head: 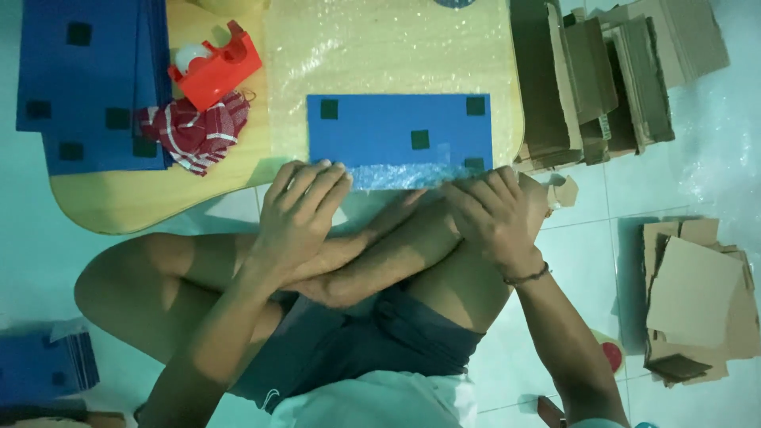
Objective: A person wraps a blue rectangular object with bubble wrap and secures it with tape while sitting on the floor.
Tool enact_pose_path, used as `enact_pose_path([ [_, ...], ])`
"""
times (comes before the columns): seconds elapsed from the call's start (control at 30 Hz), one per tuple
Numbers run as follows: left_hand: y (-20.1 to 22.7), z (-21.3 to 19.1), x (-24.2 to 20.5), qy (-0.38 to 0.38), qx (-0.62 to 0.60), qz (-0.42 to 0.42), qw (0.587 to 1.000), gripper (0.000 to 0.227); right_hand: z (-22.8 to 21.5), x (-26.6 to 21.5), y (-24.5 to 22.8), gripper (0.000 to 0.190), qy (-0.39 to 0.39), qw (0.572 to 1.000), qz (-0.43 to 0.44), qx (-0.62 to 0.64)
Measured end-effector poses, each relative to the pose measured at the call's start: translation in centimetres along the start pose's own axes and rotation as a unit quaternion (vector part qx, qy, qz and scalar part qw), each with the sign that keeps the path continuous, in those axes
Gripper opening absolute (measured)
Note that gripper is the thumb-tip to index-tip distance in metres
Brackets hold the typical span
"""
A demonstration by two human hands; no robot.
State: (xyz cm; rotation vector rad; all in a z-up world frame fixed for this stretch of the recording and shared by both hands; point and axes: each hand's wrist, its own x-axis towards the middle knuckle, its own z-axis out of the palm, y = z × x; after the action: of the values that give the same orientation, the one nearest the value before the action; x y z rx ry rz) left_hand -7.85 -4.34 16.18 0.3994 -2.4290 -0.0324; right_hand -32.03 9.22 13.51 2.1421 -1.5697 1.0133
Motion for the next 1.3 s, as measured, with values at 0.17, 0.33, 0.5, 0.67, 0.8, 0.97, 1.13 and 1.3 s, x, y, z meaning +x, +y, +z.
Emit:
enact_pose_path([
  [0.17, 0.1, 1.9, -3.1, 0.03, -0.006, 0.007, 1.0, 0.047, -1.6, -1.5, 0.3, 0.01, 0.031, 0.998, -0.043, -0.032],
  [0.33, 1.0, -0.3, -0.9, 0.071, 0.025, 0.033, 0.997, 0.036, -3.3, -1.1, 1.7, 0.007, 0.061, 0.995, -0.074, -0.008],
  [0.5, 0.3, -1.3, 0.9, 0.042, -0.042, -0.004, 0.998, 0.043, -4.6, 1.1, 2.8, 0.009, 0.038, 0.997, -0.039, 0.058],
  [0.67, -1.5, -4.8, 4.7, -0.104, -0.165, -0.059, 0.979, 0.04, -6.0, 1.9, 4.6, 0.022, -0.047, 0.995, 0.058, 0.06],
  [0.8, -4.2, -3.4, 6.0, -0.118, -0.18, -0.077, 0.973, 0.041, -6.0, 3.1, 6.4, 0.033, -0.06, 0.98, 0.134, 0.136],
  [0.97, -6.8, -1.8, 7.6, -0.125, -0.123, -0.08, 0.981, 0.038, -5.0, 5.6, 9.2, 0.01, -0.074, 0.974, 0.133, 0.166],
  [1.13, -9.8, 1.3, 8.3, -0.114, -0.126, -0.113, 0.979, 0.018, -2.8, 6.1, 11.8, 0.021, -0.105, 0.953, 0.184, 0.215],
  [1.3, -10.9, 5.7, 6.0, -0.155, -0.044, -0.097, 0.982, 0.02, -0.5, 5.0, 12.2, 0.025, -0.151, 0.94, 0.243, 0.184],
])
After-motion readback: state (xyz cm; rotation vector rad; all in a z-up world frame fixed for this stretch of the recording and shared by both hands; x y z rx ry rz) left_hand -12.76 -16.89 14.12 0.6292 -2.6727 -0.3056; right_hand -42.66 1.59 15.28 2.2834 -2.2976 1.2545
